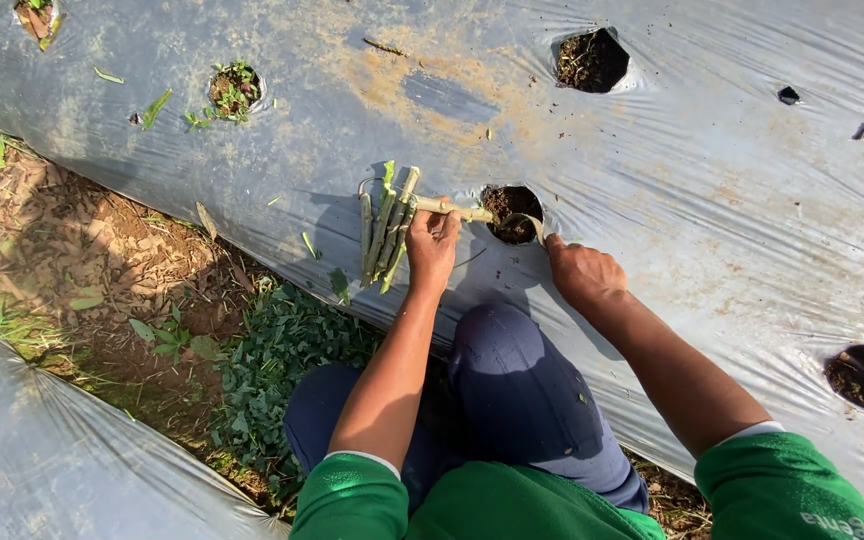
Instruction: The person kneels on a plastic-covered field and uses a curved sickle to clear weeds and dig holes in the soil. They then insert sugarcane cuttings into the prepared holes and pack the soil around them.
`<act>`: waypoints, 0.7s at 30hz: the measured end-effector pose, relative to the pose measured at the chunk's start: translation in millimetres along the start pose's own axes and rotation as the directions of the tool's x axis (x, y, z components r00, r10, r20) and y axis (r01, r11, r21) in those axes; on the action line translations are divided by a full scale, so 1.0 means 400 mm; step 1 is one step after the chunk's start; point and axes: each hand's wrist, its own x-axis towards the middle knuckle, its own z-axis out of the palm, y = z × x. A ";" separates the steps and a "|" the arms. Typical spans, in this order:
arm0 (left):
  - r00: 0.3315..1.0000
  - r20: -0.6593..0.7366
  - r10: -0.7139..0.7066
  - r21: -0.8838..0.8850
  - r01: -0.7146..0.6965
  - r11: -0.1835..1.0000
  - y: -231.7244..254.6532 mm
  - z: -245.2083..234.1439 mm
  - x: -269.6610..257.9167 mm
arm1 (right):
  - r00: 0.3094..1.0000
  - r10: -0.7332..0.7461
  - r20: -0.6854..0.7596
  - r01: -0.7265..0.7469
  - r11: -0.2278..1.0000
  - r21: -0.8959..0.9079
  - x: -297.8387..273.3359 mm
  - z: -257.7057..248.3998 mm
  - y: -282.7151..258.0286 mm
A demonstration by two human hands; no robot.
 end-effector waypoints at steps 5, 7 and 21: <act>1.000 0.007 -0.013 -0.015 0.014 1.000 0.018 0.008 -0.028 | 0.999 -0.034 -0.021 0.034 0.999 -0.010 0.005 0.029 0.020; 1.000 0.007 -0.002 -0.017 0.002 1.000 0.026 0.016 -0.022 | 0.998 -0.027 -0.053 0.026 1.000 -0.017 0.000 -0.004 0.003; 0.999 0.031 0.012 0.032 -0.013 0.999 -0.002 0.000 -0.033 | 0.993 0.105 0.056 -0.113 0.982 0.151 0.087 0.023 -0.001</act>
